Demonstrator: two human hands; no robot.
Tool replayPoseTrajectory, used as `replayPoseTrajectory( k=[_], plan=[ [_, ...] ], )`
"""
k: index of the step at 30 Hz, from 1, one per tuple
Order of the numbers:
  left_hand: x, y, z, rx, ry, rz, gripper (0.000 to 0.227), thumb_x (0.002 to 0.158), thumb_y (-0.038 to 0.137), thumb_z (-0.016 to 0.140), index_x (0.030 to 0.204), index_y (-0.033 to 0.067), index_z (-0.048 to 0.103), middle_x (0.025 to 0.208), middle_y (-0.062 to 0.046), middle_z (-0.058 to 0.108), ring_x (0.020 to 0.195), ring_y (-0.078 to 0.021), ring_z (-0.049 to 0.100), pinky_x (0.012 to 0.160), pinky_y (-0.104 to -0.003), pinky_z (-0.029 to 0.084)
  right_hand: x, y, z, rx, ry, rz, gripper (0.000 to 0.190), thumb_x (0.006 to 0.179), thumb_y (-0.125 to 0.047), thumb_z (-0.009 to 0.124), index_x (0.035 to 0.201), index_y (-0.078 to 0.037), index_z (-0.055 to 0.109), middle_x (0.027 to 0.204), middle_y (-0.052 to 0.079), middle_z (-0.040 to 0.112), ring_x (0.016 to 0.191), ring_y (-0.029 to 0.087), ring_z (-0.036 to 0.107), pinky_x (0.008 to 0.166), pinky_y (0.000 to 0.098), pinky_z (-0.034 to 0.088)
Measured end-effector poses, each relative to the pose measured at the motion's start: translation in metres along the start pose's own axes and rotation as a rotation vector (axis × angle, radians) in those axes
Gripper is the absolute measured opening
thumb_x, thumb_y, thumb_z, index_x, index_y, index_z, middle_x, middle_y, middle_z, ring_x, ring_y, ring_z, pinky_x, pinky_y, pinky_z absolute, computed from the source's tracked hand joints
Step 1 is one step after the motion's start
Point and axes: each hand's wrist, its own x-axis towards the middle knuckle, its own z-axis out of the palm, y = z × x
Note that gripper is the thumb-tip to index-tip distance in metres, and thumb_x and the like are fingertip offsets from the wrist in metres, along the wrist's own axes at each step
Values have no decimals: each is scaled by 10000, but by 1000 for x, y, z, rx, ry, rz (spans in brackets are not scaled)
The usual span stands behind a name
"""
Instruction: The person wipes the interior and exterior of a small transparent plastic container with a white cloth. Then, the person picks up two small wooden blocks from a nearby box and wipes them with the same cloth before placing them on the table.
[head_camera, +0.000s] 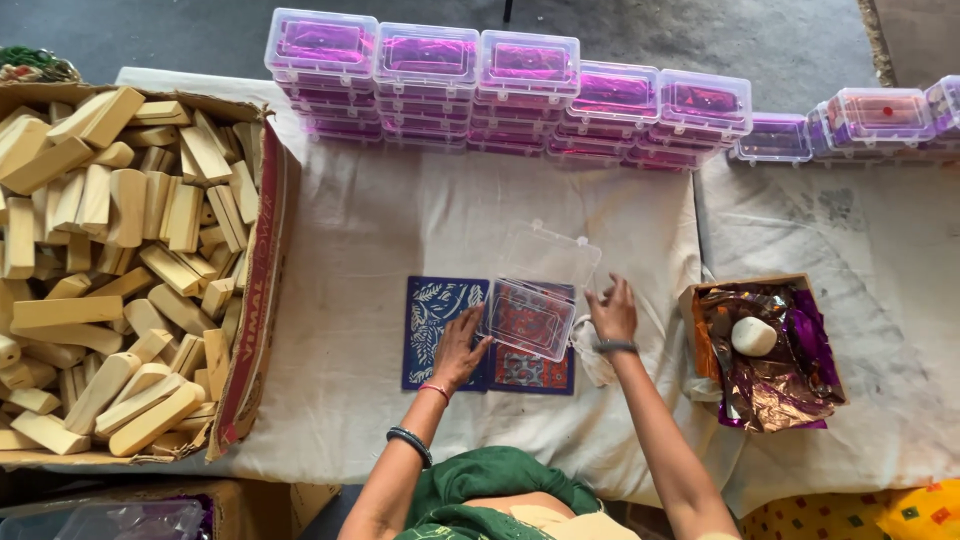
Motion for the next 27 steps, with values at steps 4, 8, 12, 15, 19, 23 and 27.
replayPoseTrajectory(
  k=[4,8,12,15,19,23,27],
  plan=[
    [0,13,-11,-6,-62,-12,804,894,440,721,1577,237,347,1524,-105,468,1330,-342,469,1108,-432,410,-68,23,-31,-75,99,-408,467,870,-322,759,1288,-159,629,1207,67,658,1113,298,625,954,461,520],
    [4,25,-12,75,-67,-98,865,842,439,784,1573,253,362,1513,-83,480,1354,-331,475,1118,-439,416,-112,39,-36,-226,6,-659,585,680,-219,815,1250,-163,698,1372,158,607,1252,410,493,891,514,468],
    [10,27,-19,120,-13,-58,922,816,403,809,1559,155,322,1551,-119,432,1334,-352,472,1091,-449,434,-96,65,-12,-111,-2,-493,649,693,63,661,1275,-216,722,1335,72,662,1225,337,571,1032,398,532],
    [14,24,-24,95,-95,51,922,808,367,794,1575,157,326,1636,-115,347,1303,-340,491,1031,-438,459,-95,18,-28,217,105,-279,460,865,30,674,1283,-163,685,1246,114,668,1141,310,670,971,420,559],
    [13,25,-13,63,-95,55,879,811,351,818,1552,149,392,1568,-67,454,1315,-315,522,1065,-408,470,-90,-33,-21,233,195,-500,465,800,0,709,1243,-138,701,1198,158,680,1080,347,678,920,438,557],
    [10,30,-9,3,-1,-40,870,736,303,871,1505,196,478,1501,-39,546,1294,-291,563,1059,-387,492,-64,-31,39,-199,69,-554,461,680,-32,728,1113,-190,748,1230,135,690,1101,331,649,883,423,576],
    [10,27,-12,-20,0,-91,891,714,315,889,1504,225,489,1486,-16,559,1271,-288,573,1030,-382,508,-54,-52,69,-443,-53,-420,328,841,-64,710,1134,-207,745,1210,96,678,1168,296,628,882,419,575]
  ],
)
